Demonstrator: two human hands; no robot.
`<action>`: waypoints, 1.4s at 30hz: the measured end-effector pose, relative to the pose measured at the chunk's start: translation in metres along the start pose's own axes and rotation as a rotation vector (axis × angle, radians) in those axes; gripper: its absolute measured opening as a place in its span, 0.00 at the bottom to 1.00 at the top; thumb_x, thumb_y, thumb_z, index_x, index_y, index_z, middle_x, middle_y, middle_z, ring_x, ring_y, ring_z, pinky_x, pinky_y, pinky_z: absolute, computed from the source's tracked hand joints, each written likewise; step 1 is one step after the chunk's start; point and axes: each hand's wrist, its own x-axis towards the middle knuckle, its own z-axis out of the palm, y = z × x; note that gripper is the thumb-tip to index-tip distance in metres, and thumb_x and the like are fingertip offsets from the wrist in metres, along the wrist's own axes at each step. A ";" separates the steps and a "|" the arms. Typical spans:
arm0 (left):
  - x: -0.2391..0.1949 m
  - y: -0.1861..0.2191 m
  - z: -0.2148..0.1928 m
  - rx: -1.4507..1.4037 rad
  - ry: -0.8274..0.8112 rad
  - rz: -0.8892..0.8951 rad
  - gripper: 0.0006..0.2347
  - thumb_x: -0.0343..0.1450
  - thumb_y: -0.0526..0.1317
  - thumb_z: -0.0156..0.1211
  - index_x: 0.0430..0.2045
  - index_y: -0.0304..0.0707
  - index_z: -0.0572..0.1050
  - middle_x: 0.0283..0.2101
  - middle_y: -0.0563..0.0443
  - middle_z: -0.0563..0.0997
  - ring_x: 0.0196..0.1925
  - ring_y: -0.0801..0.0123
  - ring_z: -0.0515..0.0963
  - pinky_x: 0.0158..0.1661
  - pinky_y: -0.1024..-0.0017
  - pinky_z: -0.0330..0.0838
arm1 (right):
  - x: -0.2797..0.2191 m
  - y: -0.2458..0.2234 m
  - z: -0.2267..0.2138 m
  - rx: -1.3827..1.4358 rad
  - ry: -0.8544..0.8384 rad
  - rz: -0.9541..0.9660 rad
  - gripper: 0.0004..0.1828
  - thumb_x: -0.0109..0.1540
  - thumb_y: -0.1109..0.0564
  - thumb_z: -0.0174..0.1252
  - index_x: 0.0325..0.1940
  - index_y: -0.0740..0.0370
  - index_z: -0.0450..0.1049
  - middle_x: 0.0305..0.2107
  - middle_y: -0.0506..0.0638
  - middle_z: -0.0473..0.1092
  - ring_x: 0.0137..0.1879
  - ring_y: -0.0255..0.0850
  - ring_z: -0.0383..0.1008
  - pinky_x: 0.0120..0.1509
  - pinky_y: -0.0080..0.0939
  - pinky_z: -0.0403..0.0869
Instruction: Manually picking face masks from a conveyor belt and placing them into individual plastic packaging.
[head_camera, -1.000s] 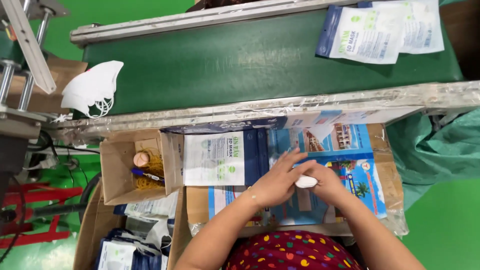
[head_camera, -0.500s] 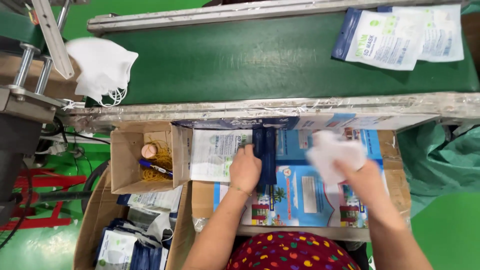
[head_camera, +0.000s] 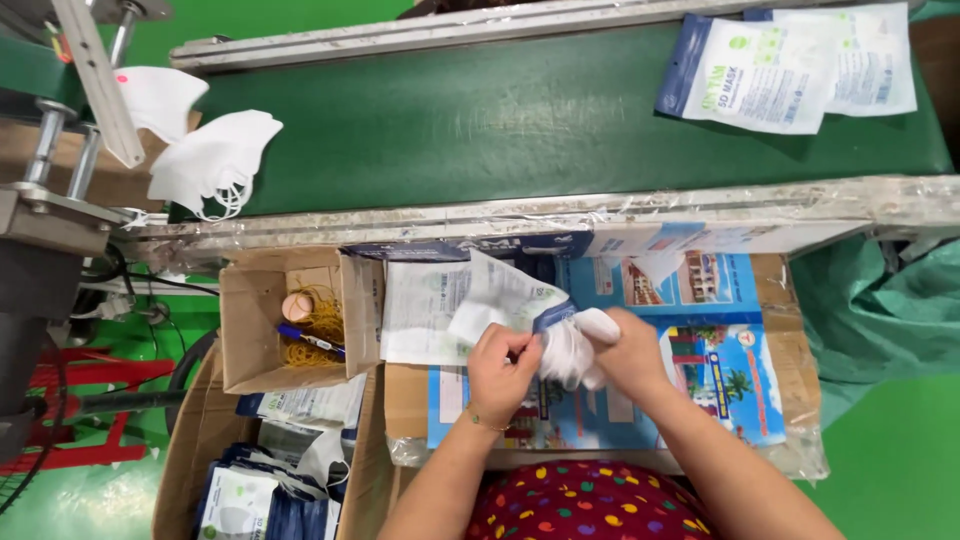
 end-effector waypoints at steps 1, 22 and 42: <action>-0.006 -0.006 0.002 0.021 -0.041 0.094 0.06 0.64 0.34 0.72 0.27 0.36 0.78 0.28 0.45 0.77 0.28 0.59 0.78 0.30 0.67 0.72 | 0.002 0.012 0.000 -0.074 0.059 0.013 0.12 0.56 0.56 0.69 0.42 0.62 0.81 0.32 0.49 0.79 0.37 0.38 0.79 0.44 0.39 0.77; 0.048 0.060 -0.028 0.017 -0.341 0.086 0.09 0.69 0.36 0.62 0.42 0.39 0.79 0.44 0.51 0.81 0.54 0.59 0.76 0.65 0.56 0.53 | -0.030 -0.033 -0.017 -0.139 -0.473 -0.216 0.11 0.52 0.62 0.66 0.39 0.60 0.79 0.34 0.52 0.75 0.39 0.47 0.78 0.45 0.43 0.75; 0.047 0.058 -0.042 0.130 -0.591 -0.002 0.06 0.69 0.37 0.67 0.36 0.40 0.83 0.38 0.51 0.84 0.43 0.56 0.81 0.45 0.61 0.72 | -0.032 -0.055 -0.042 -0.233 -0.313 -0.424 0.13 0.59 0.63 0.61 0.49 0.59 0.76 0.45 0.53 0.74 0.44 0.46 0.78 0.45 0.40 0.76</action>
